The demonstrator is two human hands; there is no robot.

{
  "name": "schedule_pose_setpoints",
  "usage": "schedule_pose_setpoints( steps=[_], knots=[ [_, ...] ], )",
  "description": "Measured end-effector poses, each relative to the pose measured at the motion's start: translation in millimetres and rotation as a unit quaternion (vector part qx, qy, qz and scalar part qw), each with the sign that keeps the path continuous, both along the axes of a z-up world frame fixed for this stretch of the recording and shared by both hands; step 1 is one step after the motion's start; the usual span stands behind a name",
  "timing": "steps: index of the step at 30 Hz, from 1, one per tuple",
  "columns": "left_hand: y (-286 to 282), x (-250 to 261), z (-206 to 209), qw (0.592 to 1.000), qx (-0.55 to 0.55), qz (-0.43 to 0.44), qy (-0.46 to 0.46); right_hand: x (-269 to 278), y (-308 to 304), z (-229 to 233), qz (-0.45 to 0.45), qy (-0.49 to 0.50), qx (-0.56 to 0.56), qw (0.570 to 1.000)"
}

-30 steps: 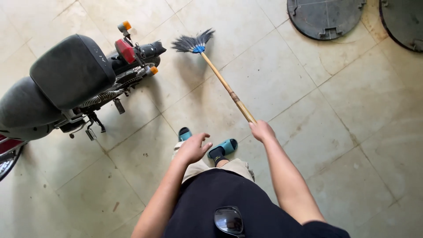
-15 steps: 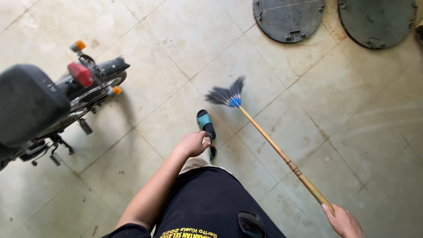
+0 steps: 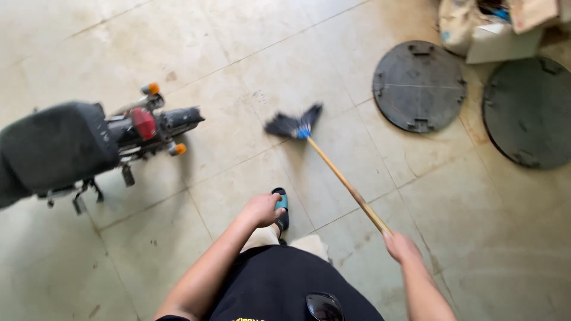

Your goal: The person sweeps a tiled floor with a broom, moving around a parked motorcycle and gathering debris into a corner. The person uses consistent sweeping strokes and adjusts position to cover different areas of the floor.

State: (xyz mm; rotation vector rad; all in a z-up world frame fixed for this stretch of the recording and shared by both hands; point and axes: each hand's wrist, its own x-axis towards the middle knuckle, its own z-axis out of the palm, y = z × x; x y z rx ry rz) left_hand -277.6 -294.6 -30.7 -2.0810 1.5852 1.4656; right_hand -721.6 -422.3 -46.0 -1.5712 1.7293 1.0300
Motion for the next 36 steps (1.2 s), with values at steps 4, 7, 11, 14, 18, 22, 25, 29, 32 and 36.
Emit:
schedule_pose_setpoints(
  steps=[4,7,11,14,18,22,25,29,32,36],
  knots=[
    [21.6,20.9,15.9,0.997,-0.007,0.07,0.002,147.2,-85.5,-61.0,0.053,-0.082,0.004,0.995],
    [35.7,31.4,42.6,0.99,-0.002,0.142,-0.018,206.4,-117.4,-67.1,0.032,-0.168,-0.033,0.985],
    [53.6,33.3,62.9,0.968,0.01,0.25,-0.003,174.6,-124.8,-5.3,0.039,-0.197,-0.031,0.979],
    [56.5,23.6,51.9,0.953,0.022,0.301,0.009,89.3,-119.1,22.0,0.062,-0.17,-0.024,0.983],
    [23.7,-0.3,19.3,0.952,0.048,0.303,-0.009,-70.0,-120.3,10.5,0.059,-0.111,-0.031,0.992],
    [-59.5,-40.0,42.1,0.957,0.038,0.289,-0.018,-246.4,-155.8,-59.7,0.094,-0.061,-0.034,0.993],
    [-118.3,-72.7,39.6,0.957,-0.013,0.29,-0.009,-265.8,-222.0,-80.0,0.109,-0.054,-0.036,0.992],
    [-158.6,-120.6,54.1,0.94,-0.044,0.336,0.029,-275.6,-307.2,-111.4,0.154,-0.044,-0.025,0.987],
    [-153.1,-153.4,71.8,0.921,-0.015,0.389,0.025,-279.0,-353.1,-135.1,0.215,-0.029,0.005,0.976],
    [-123.1,-182.5,58.5,0.871,0.003,0.491,-0.007,-72.0,-401.3,-71.8,0.241,-0.016,0.024,0.97]
  ],
)
